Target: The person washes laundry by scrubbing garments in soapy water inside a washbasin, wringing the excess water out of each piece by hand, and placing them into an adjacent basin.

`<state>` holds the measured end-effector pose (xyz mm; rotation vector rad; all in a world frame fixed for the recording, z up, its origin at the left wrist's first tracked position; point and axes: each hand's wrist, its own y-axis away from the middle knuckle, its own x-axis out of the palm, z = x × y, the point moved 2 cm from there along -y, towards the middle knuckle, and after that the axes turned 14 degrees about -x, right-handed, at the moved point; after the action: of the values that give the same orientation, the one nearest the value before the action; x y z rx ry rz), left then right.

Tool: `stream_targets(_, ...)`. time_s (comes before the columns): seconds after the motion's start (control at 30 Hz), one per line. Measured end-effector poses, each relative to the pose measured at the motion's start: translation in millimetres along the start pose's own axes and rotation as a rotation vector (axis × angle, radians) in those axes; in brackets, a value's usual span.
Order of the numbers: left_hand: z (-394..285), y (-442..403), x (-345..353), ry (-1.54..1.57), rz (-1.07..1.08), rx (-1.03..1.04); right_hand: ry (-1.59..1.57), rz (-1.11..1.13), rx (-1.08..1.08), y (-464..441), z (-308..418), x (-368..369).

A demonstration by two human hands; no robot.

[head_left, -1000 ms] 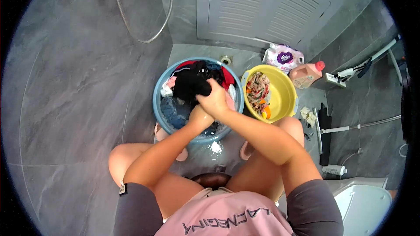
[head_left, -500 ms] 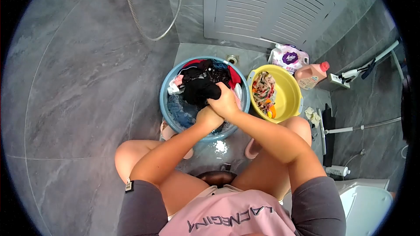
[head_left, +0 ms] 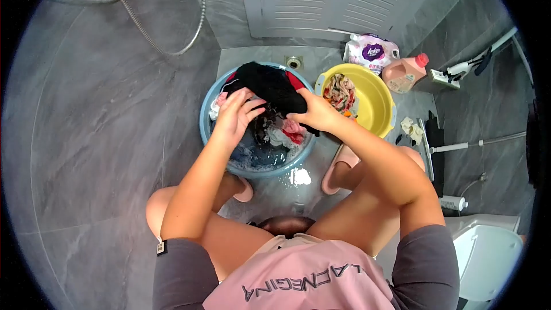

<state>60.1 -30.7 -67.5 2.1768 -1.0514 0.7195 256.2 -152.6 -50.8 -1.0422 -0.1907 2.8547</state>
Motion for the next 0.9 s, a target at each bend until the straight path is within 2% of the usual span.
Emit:
stream_targets(0.07,5,-1,0,-0.017,-0.024,0.014,0.045,0.037,0.032,11,-8,-9)
stream_targets(0.13,17,-6,2,-0.248,-0.111,-0.025,0.197,0.074,-0.114,24,-14,-21)
stream_targets(0.2,46,-11,3,-0.356,-0.169,-0.155,0.141,0.014,-0.147,31,-33,-26)
stream_targets(0.27,81,-17,14,-0.449,-0.25,-0.165,0.008,-0.067,-0.144,37,-40,-32)
stream_targets(0.33,105,-30,40,-0.321,-0.341,-0.158,-0.075,-0.074,-0.188,39,-41,-39)
stream_targets(0.37,113,-38,54,-0.082,-0.226,-0.208,-0.174,-0.048,-0.161,38,-46,-42)
stream_targets(0.4,117,-54,52,0.07,-0.069,-0.245,-0.229,-0.039,-0.073,39,-52,-45)
stream_targets(0.47,118,-85,65,0.386,0.112,-0.279,-0.306,0.046,0.129,43,-46,-69)
stream_targets(0.53,118,-114,76,0.244,-0.071,-0.199,-0.174,0.0,0.069,46,-78,-81)
stream_targets(0.67,127,-153,102,-0.12,-0.262,-0.19,0.219,0.15,0.284,70,-126,-116)
stream_targets(0.73,145,-167,112,-0.316,-0.329,-0.177,0.368,0.246,0.372,84,-156,-126)
stream_targets(0.8,181,-199,88,-0.558,-0.267,-0.061,0.381,0.24,0.426,103,-180,-127)
stream_targets(0.87,203,-208,99,-0.8,-0.362,-0.112,0.461,0.142,0.509,120,-216,-119)
stream_targets(0.9,217,-221,89,-1.095,-0.396,0.079,0.502,0.152,0.56,127,-235,-110)
